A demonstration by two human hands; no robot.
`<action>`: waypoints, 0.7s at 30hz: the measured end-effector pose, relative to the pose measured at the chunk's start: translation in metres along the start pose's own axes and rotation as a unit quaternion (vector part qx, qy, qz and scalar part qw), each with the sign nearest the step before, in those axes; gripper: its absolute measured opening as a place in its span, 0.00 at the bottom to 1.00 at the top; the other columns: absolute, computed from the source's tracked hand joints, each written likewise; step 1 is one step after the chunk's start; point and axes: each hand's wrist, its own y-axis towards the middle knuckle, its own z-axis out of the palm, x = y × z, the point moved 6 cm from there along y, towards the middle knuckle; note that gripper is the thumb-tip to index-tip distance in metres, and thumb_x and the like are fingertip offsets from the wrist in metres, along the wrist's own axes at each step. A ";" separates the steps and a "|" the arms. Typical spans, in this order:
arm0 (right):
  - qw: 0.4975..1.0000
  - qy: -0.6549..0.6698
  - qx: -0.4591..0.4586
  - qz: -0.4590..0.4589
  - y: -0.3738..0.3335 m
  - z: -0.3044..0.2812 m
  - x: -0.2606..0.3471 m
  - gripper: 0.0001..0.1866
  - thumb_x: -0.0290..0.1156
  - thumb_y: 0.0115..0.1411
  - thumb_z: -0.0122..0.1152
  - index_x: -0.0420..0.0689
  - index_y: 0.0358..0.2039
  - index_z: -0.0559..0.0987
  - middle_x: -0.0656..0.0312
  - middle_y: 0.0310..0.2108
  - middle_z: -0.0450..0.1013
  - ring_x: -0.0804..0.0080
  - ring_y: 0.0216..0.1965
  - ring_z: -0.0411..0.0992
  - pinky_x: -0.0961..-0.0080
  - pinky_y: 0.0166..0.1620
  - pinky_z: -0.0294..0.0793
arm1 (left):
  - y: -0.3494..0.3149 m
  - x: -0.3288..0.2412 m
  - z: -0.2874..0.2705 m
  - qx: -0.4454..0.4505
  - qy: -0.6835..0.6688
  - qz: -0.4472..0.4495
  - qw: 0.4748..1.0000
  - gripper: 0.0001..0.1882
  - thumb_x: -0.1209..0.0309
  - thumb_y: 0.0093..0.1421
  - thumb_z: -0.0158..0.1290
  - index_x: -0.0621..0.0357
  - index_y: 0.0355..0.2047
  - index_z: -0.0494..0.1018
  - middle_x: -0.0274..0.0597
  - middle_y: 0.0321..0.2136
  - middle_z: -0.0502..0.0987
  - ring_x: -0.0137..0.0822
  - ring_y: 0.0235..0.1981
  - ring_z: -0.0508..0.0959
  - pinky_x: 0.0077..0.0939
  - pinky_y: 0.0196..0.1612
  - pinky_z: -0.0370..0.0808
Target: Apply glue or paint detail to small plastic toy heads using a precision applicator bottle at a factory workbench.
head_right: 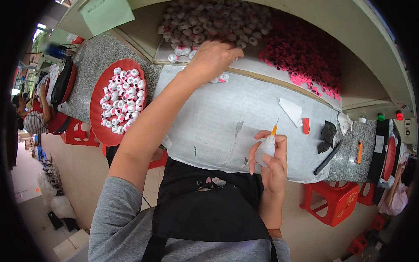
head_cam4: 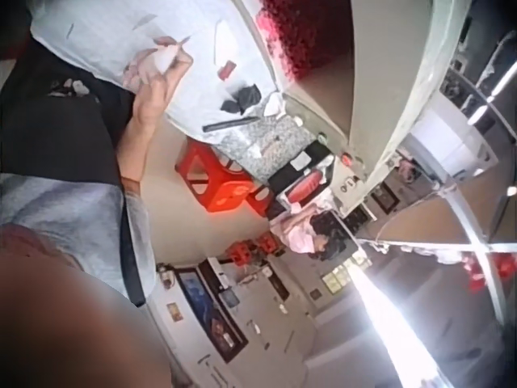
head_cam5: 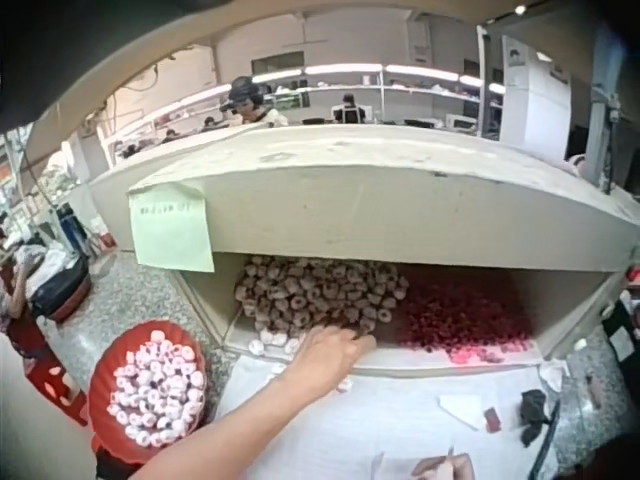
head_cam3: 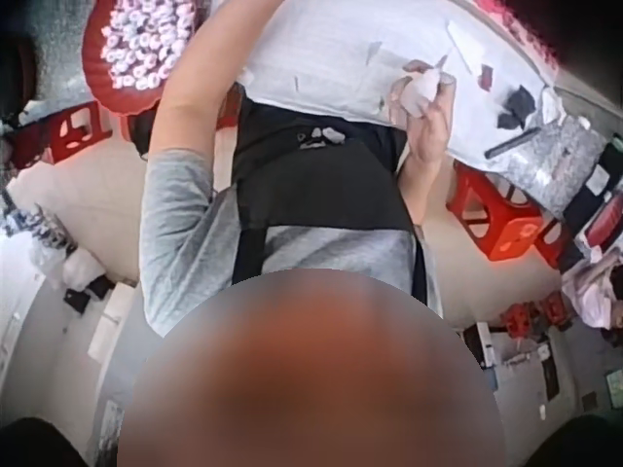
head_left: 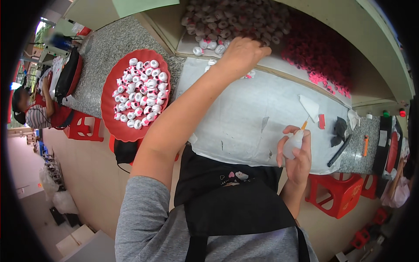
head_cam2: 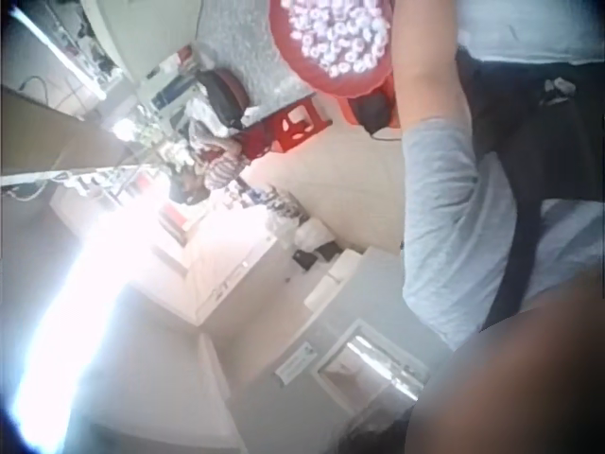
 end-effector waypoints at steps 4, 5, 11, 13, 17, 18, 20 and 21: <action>0.999 0.026 -0.021 -0.006 0.001 -0.009 0.003 0.20 0.32 0.46 0.47 0.40 0.39 0.57 0.53 0.36 0.55 0.68 0.28 0.64 0.81 0.19 0.68 | -0.005 -0.010 -0.023 -0.045 -0.128 -0.057 0.989 0.11 0.76 0.44 0.47 0.53 0.31 0.68 0.38 0.24 0.70 0.34 0.27 0.70 0.24 0.33 0.65; 0.999 0.028 -0.028 -0.009 0.001 -0.011 0.005 0.20 0.32 0.46 0.47 0.40 0.39 0.57 0.53 0.36 0.55 0.68 0.28 0.64 0.81 0.19 0.68 | -0.011 -0.014 -0.032 -0.078 -0.241 -0.103 0.962 0.10 0.76 0.46 0.46 0.55 0.31 0.67 0.38 0.25 0.70 0.32 0.27 0.70 0.21 0.33 0.65; 0.997 0.022 -0.054 -0.043 0.001 -0.008 0.020 0.18 0.30 0.49 0.45 0.37 0.40 0.58 0.54 0.36 0.57 0.67 0.29 0.64 0.79 0.22 0.70 | -0.071 -0.061 -0.024 -0.023 -0.698 -0.277 0.659 0.07 0.76 0.50 0.44 0.65 0.31 0.66 0.41 0.31 0.69 0.28 0.30 0.70 0.19 0.33 0.66; 0.994 -0.028 -0.087 -0.063 -0.001 -0.006 0.026 0.18 0.33 0.49 0.47 0.37 0.39 0.60 0.56 0.35 0.58 0.68 0.29 0.64 0.80 0.21 0.69 | -0.085 -0.072 -0.018 -0.014 -0.758 -0.304 0.576 0.08 0.77 0.49 0.45 0.64 0.32 0.65 0.42 0.32 0.69 0.29 0.30 0.70 0.20 0.33 0.67; 0.988 -0.008 -0.117 -0.103 -0.006 -0.013 0.032 0.18 0.29 0.44 0.52 0.37 0.36 0.61 0.56 0.30 0.60 0.69 0.28 0.66 0.79 0.21 0.68 | -0.101 -0.086 -0.011 -0.033 -0.810 -0.286 0.511 0.09 0.77 0.48 0.46 0.63 0.33 0.65 0.44 0.34 0.67 0.31 0.29 0.70 0.22 0.32 0.68; 0.982 0.024 -0.119 -0.145 -0.006 -0.011 0.038 0.18 0.28 0.43 0.54 0.37 0.33 0.61 0.57 0.29 0.60 0.71 0.26 0.65 0.81 0.21 0.67 | -0.102 -0.087 -0.013 -0.061 -0.797 -0.254 0.545 0.10 0.79 0.48 0.46 0.63 0.33 0.65 0.47 0.35 0.67 0.31 0.29 0.71 0.21 0.31 0.70; 0.964 0.103 -0.159 -0.188 -0.006 -0.006 0.048 0.18 0.27 0.39 0.59 0.41 0.28 0.60 0.59 0.27 0.58 0.77 0.22 0.59 0.87 0.23 0.63 | -0.103 -0.092 -0.012 -0.048 -0.794 -0.251 0.552 0.10 0.80 0.47 0.46 0.64 0.33 0.65 0.47 0.35 0.67 0.31 0.30 0.71 0.21 0.32 0.70; 0.964 0.104 -0.160 -0.187 -0.005 -0.004 0.049 0.18 0.27 0.39 0.59 0.41 0.28 0.60 0.59 0.27 0.58 0.77 0.22 0.59 0.87 0.23 0.63 | -0.106 -0.093 -0.014 -0.034 -0.785 -0.249 0.566 0.11 0.81 0.47 0.46 0.64 0.33 0.64 0.47 0.35 0.67 0.32 0.31 0.71 0.21 0.32 0.70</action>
